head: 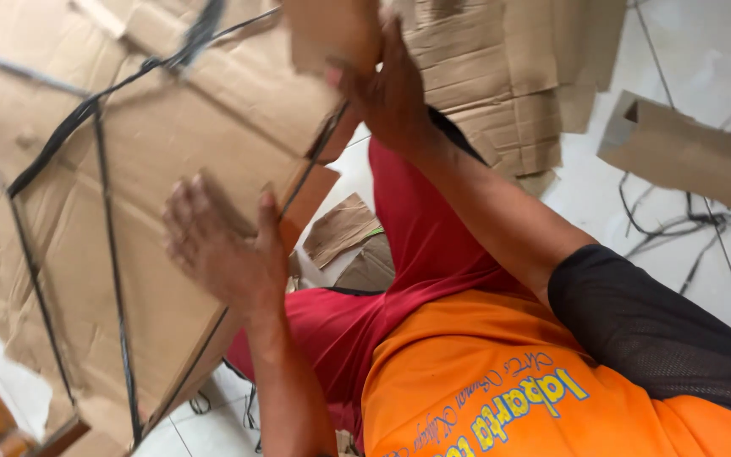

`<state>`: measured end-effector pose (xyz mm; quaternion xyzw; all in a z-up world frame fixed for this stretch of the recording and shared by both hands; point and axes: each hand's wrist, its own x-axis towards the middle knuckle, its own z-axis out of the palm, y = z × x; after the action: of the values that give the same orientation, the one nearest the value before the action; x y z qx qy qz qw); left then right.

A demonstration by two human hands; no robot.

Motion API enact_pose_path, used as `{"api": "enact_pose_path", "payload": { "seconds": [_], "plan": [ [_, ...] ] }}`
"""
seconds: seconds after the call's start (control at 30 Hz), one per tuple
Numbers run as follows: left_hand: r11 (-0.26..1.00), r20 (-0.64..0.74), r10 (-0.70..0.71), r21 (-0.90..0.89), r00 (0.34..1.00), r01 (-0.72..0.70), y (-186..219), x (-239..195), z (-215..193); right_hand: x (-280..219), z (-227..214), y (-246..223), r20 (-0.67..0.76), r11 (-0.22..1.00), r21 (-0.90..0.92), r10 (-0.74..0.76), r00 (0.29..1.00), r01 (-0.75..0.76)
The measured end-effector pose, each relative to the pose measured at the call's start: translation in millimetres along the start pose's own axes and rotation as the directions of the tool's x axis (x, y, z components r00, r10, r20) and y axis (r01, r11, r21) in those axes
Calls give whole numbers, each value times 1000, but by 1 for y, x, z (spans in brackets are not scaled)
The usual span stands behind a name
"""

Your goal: The person wraps a wooden chair with cardboard pieces and secures them using black plastic strapping. They cut the strapping, tie knots, and fold cardboard around the chair's legs and frame to protect it.

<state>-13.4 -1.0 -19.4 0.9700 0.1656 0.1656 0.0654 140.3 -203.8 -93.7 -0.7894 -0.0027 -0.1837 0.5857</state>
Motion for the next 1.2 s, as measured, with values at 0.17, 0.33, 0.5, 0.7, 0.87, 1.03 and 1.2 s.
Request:
{"api": "enact_pose_path", "payload": {
  "seconds": [0.17, 0.33, 0.5, 0.7, 0.87, 1.03, 1.2],
  "plan": [
    [987, 9, 89, 132, 996, -89, -7, -3, 2, -35, -56, 77, 227, 992, -89, -65, 972, 87],
    [971, -36, 201, 138, 979, -194, 2, -3, -2, -89, -157, 289, 1, 923, -350, 170, 985, -159],
    [959, -45, 262, 125, 964, -254, 8, -2, 0, -120, -278, 311, -91, 387, -879, 436, 895, -278],
    [936, -90, 330, 157, 940, -314, 17, -2, -1, -139, -362, 350, -140, -78, -990, 719, 680, -122],
    [928, 60, 339, 142, 939, -345, 50, -1, -25, -171, -384, 316, -8, 404, -891, 440, 898, -207],
    [924, 55, 346, 150, 936, -351, 52, -1, -22, -254, -378, 336, -515, 422, -699, 263, 816, -577],
    [917, -95, 394, 106, 914, -384, 30, 0, -2, -294, -402, 396, -772, -70, -166, 629, 86, -984]
  ]
}}
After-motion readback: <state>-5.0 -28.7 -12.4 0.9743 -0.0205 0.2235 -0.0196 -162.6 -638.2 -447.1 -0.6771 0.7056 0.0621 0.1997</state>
